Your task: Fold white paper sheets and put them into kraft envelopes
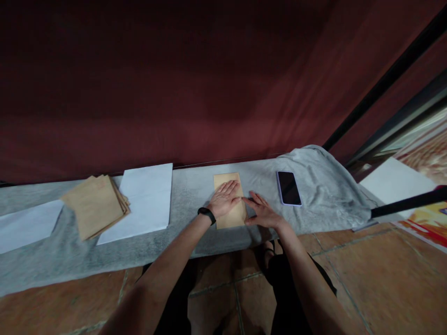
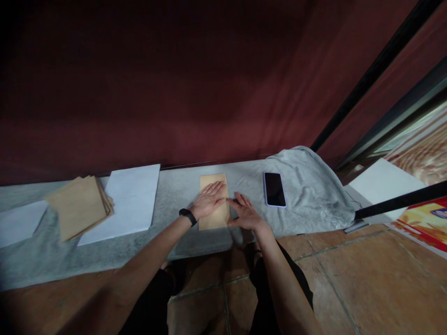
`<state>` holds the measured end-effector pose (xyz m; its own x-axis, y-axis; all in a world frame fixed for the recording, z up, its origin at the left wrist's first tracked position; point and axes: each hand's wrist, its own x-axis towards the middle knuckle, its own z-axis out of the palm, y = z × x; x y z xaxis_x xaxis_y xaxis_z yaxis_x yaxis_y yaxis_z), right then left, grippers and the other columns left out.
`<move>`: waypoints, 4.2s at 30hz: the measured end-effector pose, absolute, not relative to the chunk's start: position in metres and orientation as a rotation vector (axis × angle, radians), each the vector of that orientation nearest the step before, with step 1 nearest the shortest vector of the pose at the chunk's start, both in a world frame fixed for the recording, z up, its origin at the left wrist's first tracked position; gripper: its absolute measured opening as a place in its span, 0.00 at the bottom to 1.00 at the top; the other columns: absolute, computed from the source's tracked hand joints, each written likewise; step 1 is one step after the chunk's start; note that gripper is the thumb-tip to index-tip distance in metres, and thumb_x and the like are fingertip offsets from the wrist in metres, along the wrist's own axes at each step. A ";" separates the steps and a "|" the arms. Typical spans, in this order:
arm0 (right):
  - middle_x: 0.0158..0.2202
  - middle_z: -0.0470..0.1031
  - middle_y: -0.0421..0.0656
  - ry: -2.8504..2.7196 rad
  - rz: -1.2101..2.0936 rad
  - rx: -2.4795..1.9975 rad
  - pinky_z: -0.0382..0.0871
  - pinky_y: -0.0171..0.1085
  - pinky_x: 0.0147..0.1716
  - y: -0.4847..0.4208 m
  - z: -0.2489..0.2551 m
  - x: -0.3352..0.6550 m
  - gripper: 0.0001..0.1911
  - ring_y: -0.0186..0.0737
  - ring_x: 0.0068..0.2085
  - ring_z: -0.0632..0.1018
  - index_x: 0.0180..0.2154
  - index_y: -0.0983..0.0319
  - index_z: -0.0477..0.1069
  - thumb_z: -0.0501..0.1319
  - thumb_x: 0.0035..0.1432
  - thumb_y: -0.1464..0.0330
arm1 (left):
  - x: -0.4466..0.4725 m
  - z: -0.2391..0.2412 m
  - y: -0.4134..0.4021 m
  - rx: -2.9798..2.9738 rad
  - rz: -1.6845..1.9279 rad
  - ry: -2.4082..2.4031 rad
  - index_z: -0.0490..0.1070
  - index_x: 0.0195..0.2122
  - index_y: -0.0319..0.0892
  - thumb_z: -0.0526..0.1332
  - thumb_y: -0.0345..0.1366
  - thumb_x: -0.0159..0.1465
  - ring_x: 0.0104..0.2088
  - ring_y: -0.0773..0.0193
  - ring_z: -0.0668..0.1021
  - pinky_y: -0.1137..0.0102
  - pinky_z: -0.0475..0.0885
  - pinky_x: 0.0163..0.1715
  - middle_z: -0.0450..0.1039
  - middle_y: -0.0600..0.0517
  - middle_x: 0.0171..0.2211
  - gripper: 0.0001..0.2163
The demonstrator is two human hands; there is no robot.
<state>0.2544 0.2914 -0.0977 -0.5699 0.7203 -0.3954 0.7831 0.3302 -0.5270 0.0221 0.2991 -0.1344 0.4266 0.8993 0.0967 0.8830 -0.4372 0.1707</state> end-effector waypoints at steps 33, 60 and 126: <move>0.78 0.36 0.44 2.570 -1.007 1.392 0.45 0.52 0.72 0.294 -0.104 0.260 0.48 0.54 0.76 0.42 0.72 0.54 0.53 0.69 0.54 0.57 | 0.044 -0.123 0.181 2.653 0.270 1.413 0.52 0.73 0.48 0.50 0.53 0.74 0.75 0.58 0.50 0.55 0.44 0.74 0.51 0.52 0.74 0.29; 0.77 0.36 0.45 2.553 -0.867 1.412 0.38 0.51 0.73 0.288 -0.100 0.251 0.48 0.54 0.76 0.41 0.74 0.55 0.49 0.65 0.58 0.53 | 0.000 -0.095 0.177 2.372 0.274 1.008 0.64 0.68 0.51 0.58 0.43 0.72 0.72 0.61 0.61 0.60 0.57 0.71 0.61 0.53 0.71 0.23; 0.77 0.42 0.46 2.570 -0.874 1.381 0.44 0.51 0.72 0.291 -0.103 0.260 0.49 0.50 0.76 0.45 0.73 0.56 0.51 0.67 0.55 0.57 | 0.015 -0.110 0.160 2.661 0.170 1.300 0.46 0.75 0.46 0.51 0.53 0.74 0.75 0.59 0.50 0.57 0.46 0.73 0.49 0.50 0.75 0.32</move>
